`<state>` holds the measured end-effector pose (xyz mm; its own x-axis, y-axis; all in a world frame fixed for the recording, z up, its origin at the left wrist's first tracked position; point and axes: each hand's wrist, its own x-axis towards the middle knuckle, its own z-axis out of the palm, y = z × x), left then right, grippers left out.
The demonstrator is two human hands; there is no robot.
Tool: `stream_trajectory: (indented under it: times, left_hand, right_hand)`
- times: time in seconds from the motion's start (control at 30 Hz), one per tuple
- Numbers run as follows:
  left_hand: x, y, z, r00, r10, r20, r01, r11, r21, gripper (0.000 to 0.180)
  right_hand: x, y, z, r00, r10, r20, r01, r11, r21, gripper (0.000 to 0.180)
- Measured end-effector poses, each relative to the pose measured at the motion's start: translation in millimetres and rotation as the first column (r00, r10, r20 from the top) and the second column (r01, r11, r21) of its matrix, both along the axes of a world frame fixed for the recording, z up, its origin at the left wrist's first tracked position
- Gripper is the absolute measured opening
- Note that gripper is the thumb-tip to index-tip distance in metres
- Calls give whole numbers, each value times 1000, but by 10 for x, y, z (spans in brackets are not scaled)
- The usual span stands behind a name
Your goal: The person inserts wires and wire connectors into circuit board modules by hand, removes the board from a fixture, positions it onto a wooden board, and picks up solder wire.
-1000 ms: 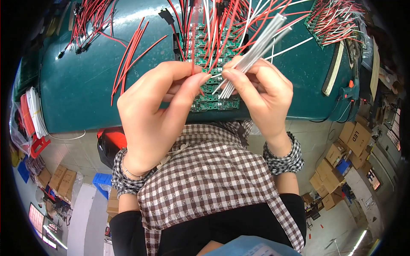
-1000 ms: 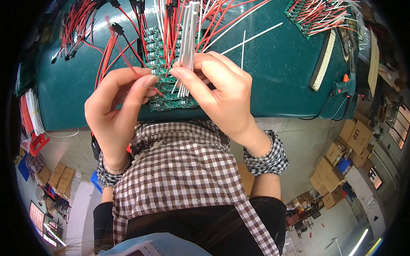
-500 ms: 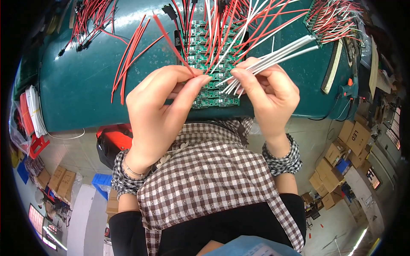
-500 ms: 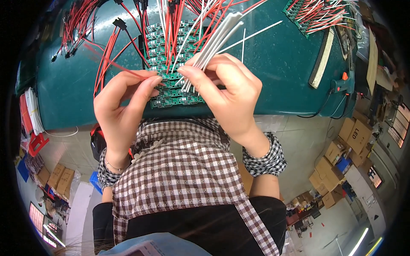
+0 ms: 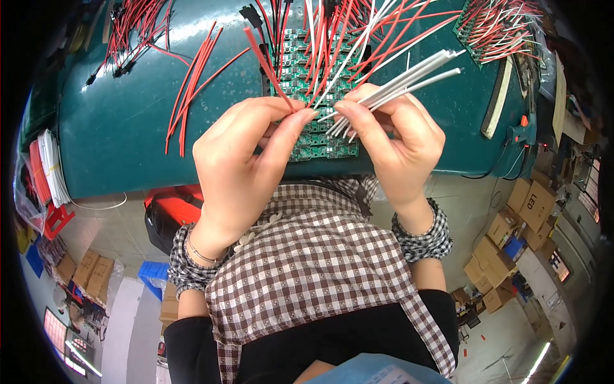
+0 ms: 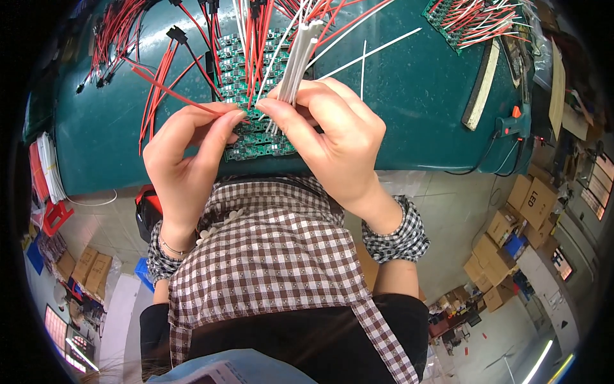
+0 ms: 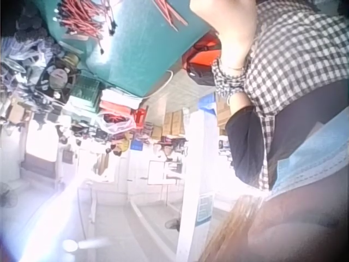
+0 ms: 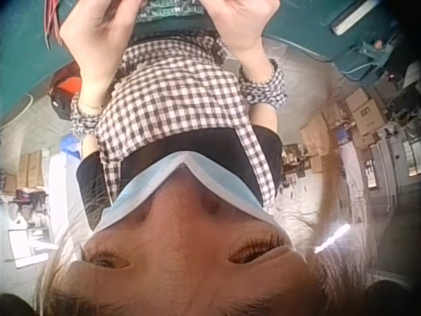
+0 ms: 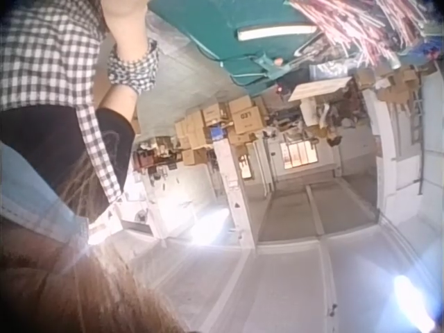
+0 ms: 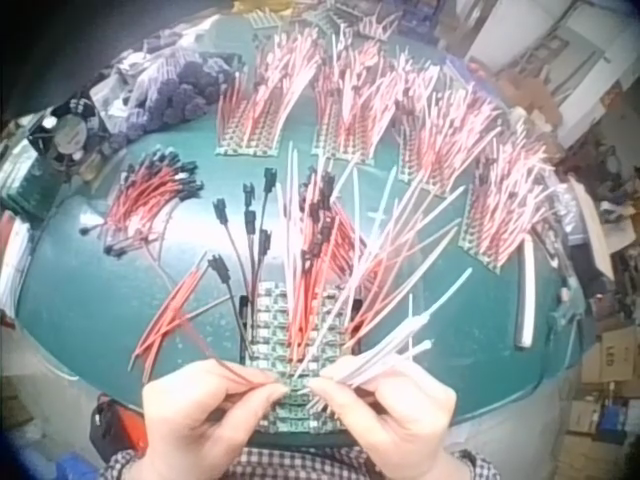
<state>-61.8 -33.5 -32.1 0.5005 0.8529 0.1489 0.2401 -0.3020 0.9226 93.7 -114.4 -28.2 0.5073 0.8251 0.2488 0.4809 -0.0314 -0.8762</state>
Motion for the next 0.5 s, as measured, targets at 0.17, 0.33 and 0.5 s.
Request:
stream_trajectory:
  times: [0.17,0.33,0.5]
  left_hand:
    - [6,-6,17,1000,0,-7,0,1000,17,13]
    - [2,-14,22,999,-22,-32,23,999,49,13]
    - [43,-25,66,993,-84,-83,94,988,119,12]
  right_hand:
    - [10,3,26,999,22,25,-22,1000,-9,12]
    - [13,7,9,998,45,52,-45,999,0,12]
    - [5,-8,60,967,112,228,-108,994,-28,11]
